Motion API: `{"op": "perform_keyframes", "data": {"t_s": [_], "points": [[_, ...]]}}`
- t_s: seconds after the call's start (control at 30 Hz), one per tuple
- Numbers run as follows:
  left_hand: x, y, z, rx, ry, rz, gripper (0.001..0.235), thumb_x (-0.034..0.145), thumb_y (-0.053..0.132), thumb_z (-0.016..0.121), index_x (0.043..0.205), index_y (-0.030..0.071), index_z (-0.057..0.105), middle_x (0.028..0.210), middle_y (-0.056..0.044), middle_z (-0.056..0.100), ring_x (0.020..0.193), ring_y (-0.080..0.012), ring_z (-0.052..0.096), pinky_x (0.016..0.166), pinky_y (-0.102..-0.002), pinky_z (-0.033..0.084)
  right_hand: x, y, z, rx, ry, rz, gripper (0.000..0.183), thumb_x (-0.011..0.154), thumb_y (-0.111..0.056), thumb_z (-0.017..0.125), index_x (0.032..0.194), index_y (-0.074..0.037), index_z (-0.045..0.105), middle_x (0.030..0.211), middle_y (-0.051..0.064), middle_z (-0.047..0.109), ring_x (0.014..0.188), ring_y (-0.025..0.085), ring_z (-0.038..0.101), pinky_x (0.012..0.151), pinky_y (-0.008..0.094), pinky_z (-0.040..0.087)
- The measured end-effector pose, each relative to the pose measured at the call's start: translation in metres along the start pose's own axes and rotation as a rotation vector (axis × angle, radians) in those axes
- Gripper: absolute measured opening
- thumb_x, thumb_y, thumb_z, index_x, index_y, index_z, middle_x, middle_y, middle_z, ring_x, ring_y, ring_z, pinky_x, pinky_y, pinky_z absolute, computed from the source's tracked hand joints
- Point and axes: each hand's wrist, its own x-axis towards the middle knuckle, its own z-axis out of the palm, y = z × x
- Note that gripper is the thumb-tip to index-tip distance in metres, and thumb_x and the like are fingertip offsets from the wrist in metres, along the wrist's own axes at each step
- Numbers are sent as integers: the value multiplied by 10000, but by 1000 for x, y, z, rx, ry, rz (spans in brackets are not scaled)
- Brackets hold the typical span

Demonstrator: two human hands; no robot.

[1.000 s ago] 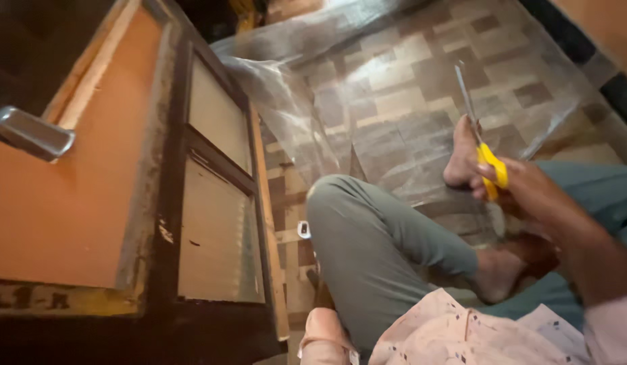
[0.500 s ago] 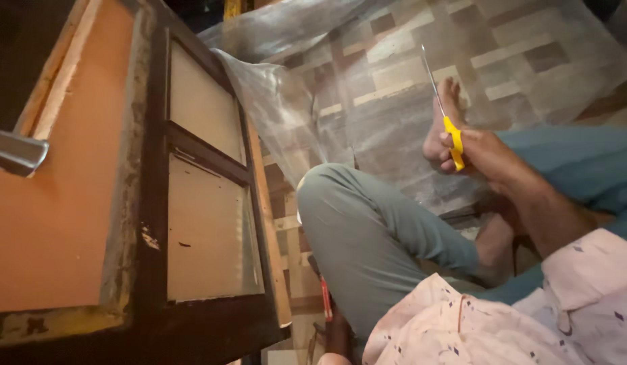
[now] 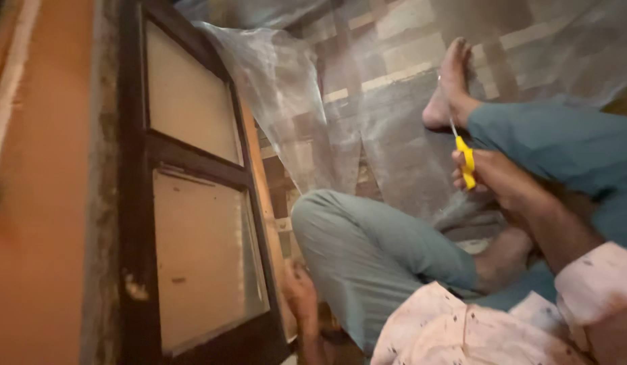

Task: The person sits on the floor and uses yellow-handled scissors to cut a large piece of white mesh fabric. They hold the mesh with one hand and cut along a straight line with the other, separating a strip from the main sheet.

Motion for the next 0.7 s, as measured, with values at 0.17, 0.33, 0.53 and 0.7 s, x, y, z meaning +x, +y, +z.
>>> {"op": "perform_keyframes", "data": {"t_s": [0.17,0.33,0.53,0.7], "points": [[55,80,84,208,-254,902,308,895,63,615,1188,26,698,1194,-150,690,1137,-370,651,1029,-471,488,34,23,46,166,-144,221,425,901,-508,632,1085,-126,616,922,69,693,791,196,687,737,377,566],[136,105,243,634,-678,807,436,920,231,725,1295,45,603,1346,-180,602,1237,-367,601,1025,-453,513,50,41,80,197,-188,313,492,897,-575,616,1080,-119,604,931,74,694,819,199,694,757,363,554],[206,64,310,1063,-620,895,1110,651,449,892,1522,9,364,1574,-200,372,1431,-361,403,1080,-459,440,49,47,97,253,-194,390,505,874,-544,657,1125,-107,628,940,78,681,833,197,683,746,342,510],[213,58,317,1164,-701,891,1312,582,602,897,1567,6,269,1616,-196,307,1434,-360,382,1115,-432,381,49,55,106,308,-272,386,554,854,-538,649,1154,-72,643,955,79,689,843,191,684,801,355,552]]}}
